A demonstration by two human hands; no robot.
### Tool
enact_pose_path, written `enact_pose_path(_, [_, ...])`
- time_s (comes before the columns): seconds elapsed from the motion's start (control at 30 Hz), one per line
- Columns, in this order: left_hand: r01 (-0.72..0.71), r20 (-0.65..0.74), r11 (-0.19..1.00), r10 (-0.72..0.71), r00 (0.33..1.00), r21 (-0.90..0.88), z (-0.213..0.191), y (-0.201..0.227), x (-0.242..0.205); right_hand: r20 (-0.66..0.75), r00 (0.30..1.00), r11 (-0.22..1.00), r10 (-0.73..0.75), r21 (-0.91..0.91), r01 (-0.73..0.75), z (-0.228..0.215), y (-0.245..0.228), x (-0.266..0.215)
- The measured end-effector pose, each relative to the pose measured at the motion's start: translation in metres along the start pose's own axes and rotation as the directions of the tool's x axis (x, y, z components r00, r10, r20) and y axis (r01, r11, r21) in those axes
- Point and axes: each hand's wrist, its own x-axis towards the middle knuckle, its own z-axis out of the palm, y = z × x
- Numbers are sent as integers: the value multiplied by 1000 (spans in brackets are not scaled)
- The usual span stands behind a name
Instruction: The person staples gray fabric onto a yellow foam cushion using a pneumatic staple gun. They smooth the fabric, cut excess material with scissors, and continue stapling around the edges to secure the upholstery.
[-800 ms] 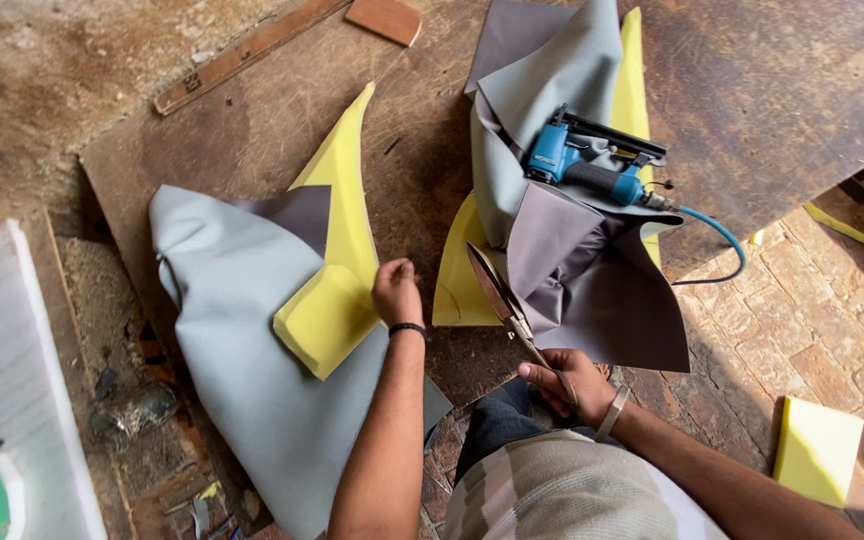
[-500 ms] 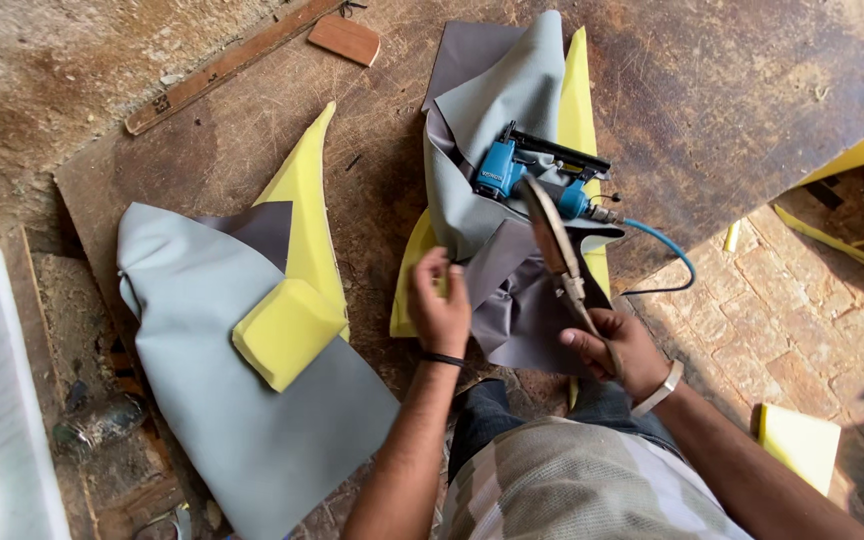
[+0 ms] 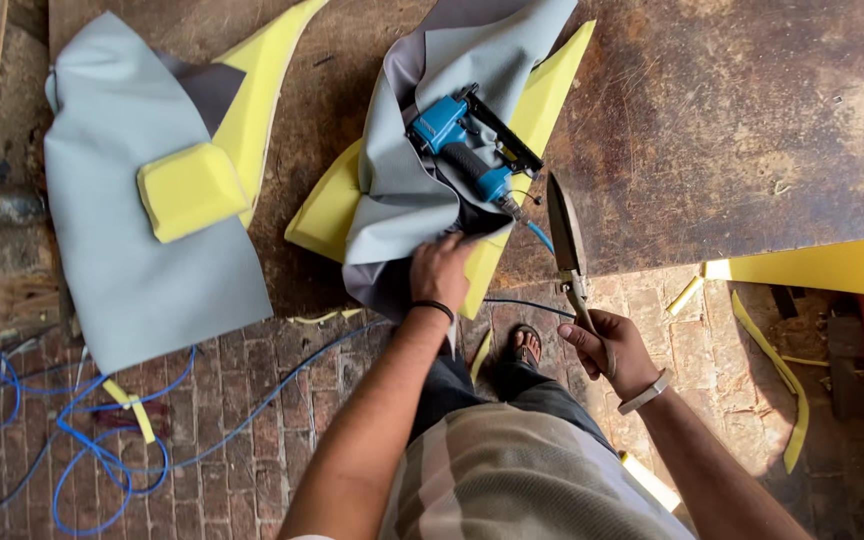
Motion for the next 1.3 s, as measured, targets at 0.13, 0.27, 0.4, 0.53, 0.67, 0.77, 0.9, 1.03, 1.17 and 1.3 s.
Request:
enact_pose_path(0.13, [209,61,975,-205,977,-81,-9,-35,-1,121,990,984,70,-169,-49,-5,3,1])
enact_pose_path(0.27, [305,-14,947,-308,951,-99,-18,-49,3,195,966,922,170,-376,-87,-15,2,3])
enact_pose_path(0.4, [393,-238,919,-376,896,26,-34,-71,-6,265,938,891,222,-447,-84,-23,3,10])
enact_pose_path(0.53, [430,-448,897,-344,825,104,-22,-49,-24,285,929,849,237,-525,-56,-27,5,23])
enact_pose_path(0.67, [345,-223,915,-389,894,-210,29,11,-34,281,918,843,281,-529,-96,-26,7,31])
enact_pose_path(0.77, [467,-314,834,-546,777,-295,51,12,-19,250,922,809,296,-580,-102,-24,4,42])
enact_pose_path(0.9, [619,-182,733,-675,715,-283,65,-6,8,233,917,787,325,-604,-126,-25,-2,53])
enact_pose_path(1.03, [589,-329,677,-733,596,-441,81,-17,10,233,915,754,329,-649,-105,-23,-8,65])
enact_pose_path(1.17, [525,-219,574,-778,590,-628,92,-22,-2,290,908,710,302,-704,-11,-17,-16,80])
enact_pose_path(1.3, [368,-98,388,-789,606,-845,88,-27,-17,381,893,660,239,-739,138,-3,-21,95])
